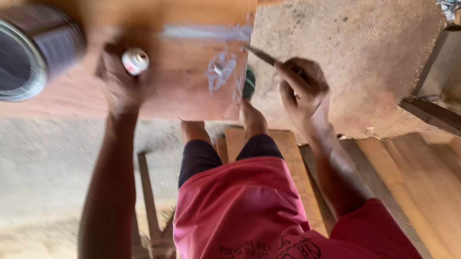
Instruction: The person applies white wood filler from a tube onto holes and seams of wooden furniture panels, spreading and smoothing it with a small putty knife. They work across several panels on a workbench, then carry the filler tube and a can of filler across the workshop and set them on a stool.
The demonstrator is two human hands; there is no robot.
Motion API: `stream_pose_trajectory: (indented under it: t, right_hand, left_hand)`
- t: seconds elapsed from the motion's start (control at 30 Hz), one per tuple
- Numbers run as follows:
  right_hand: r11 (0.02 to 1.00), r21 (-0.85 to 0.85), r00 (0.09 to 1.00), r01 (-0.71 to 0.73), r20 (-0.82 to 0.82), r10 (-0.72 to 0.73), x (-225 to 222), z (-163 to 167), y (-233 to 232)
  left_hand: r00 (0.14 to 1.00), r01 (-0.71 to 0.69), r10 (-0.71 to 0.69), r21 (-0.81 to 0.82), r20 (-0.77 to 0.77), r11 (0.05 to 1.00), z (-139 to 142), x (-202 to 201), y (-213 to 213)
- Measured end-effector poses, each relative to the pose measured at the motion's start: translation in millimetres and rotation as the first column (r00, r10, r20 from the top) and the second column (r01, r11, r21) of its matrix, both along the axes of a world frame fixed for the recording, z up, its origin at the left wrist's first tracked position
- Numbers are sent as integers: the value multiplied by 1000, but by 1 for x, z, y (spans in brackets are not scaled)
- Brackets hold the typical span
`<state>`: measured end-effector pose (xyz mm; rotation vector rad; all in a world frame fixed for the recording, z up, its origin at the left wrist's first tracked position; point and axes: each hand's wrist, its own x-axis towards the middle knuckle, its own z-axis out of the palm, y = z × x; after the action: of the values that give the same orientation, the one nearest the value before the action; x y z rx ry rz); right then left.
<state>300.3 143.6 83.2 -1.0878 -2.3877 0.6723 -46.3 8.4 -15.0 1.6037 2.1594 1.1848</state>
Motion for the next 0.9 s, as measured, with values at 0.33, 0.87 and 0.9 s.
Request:
stream_pose_trajectory:
  t: [0.33, 0.87, 0.9]
  right_hand:
    - [972, 98, 973, -213, 107, 202, -4, -21, 27]
    - [979, 77, 978, -190, 97, 182, -7, -29, 23]
    - [980, 68, 979, -186, 92, 180, -8, -28, 22]
  left_hand:
    - [990, -92, 83, -76, -116, 993, 0, 1, -8]
    - [990, -86, 76, -78, -120, 993, 4, -1, -10]
    - [991, -84, 75, -80, -114, 993, 4, -2, -10]
